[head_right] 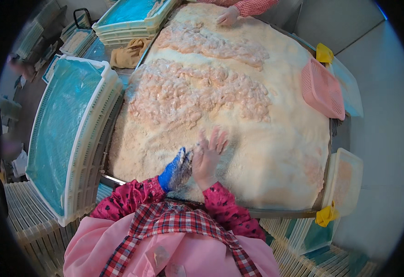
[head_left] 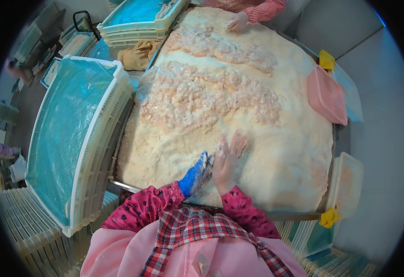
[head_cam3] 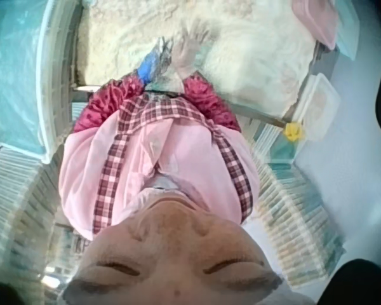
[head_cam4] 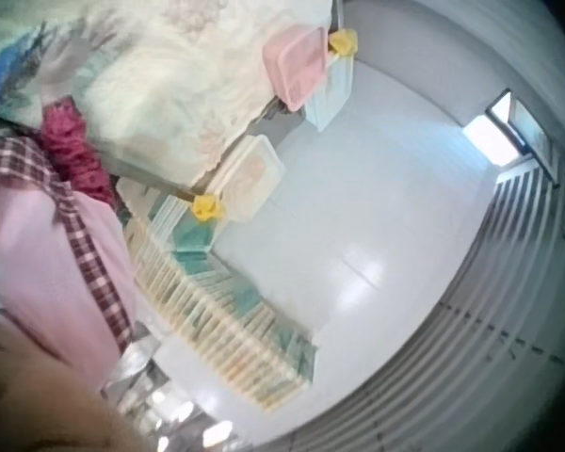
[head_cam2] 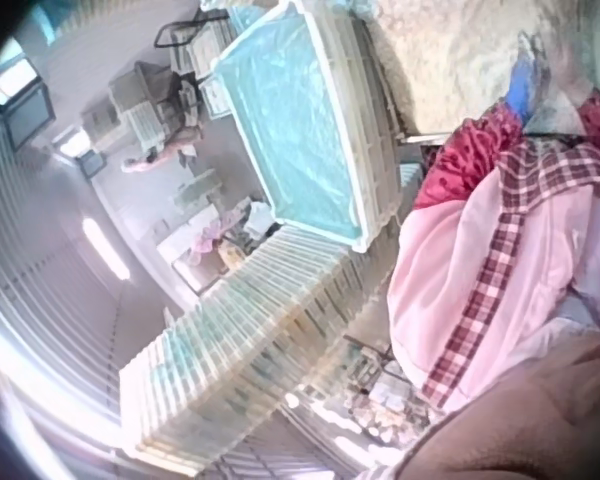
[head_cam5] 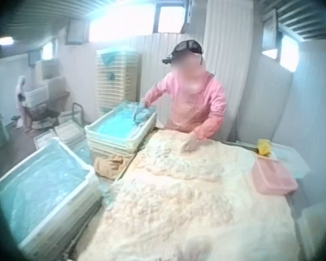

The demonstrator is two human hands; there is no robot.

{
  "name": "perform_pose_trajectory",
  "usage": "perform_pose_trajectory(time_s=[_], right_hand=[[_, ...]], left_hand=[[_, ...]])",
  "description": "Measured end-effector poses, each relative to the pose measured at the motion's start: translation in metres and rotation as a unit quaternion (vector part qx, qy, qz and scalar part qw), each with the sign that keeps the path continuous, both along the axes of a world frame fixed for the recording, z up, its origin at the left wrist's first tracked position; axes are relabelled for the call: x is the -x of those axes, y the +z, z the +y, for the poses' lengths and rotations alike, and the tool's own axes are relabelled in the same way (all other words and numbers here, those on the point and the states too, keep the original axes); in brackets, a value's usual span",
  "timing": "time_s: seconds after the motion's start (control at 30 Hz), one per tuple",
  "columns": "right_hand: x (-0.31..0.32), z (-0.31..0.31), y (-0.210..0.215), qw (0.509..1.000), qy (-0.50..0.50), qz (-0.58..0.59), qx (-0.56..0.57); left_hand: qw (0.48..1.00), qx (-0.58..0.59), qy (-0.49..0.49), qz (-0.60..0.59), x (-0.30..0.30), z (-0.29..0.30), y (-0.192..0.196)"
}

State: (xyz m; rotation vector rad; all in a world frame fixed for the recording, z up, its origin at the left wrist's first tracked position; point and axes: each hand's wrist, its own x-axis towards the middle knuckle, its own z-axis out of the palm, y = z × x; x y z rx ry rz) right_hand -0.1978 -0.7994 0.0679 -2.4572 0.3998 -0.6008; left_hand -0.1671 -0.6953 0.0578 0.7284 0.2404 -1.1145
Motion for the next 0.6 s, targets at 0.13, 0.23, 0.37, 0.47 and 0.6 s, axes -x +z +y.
perform_pose_trajectory(time_s=[0.13,0.23,0.37,0.47,0.6], right_hand=[[0.021,0.028,-0.009,0.998,0.037,-0.028,-0.050],[0.037,0.000,-0.023,0.983,-0.056,-0.053,-0.170],[0.048,-0.024,-0.048,0.990,-0.033,0.090,-0.101],[0.038,-0.006,-0.043,0.997,-0.001,0.027,-0.066],[0.021,0.013,-0.018,0.990,0.134,-0.036,0.021]], left_hand=[[0.980,0.074,0.178,-0.047,-0.015,-0.015,-0.058],[0.863,-0.327,0.062,-0.379,-0.031,0.006,-0.043],[0.814,-0.312,-0.015,-0.490,-0.029,0.011,-0.071],[0.895,-0.229,-0.018,-0.382,-0.029,0.004,-0.071],[0.882,-0.008,-0.051,-0.468,0.002,-0.001,-0.060]])
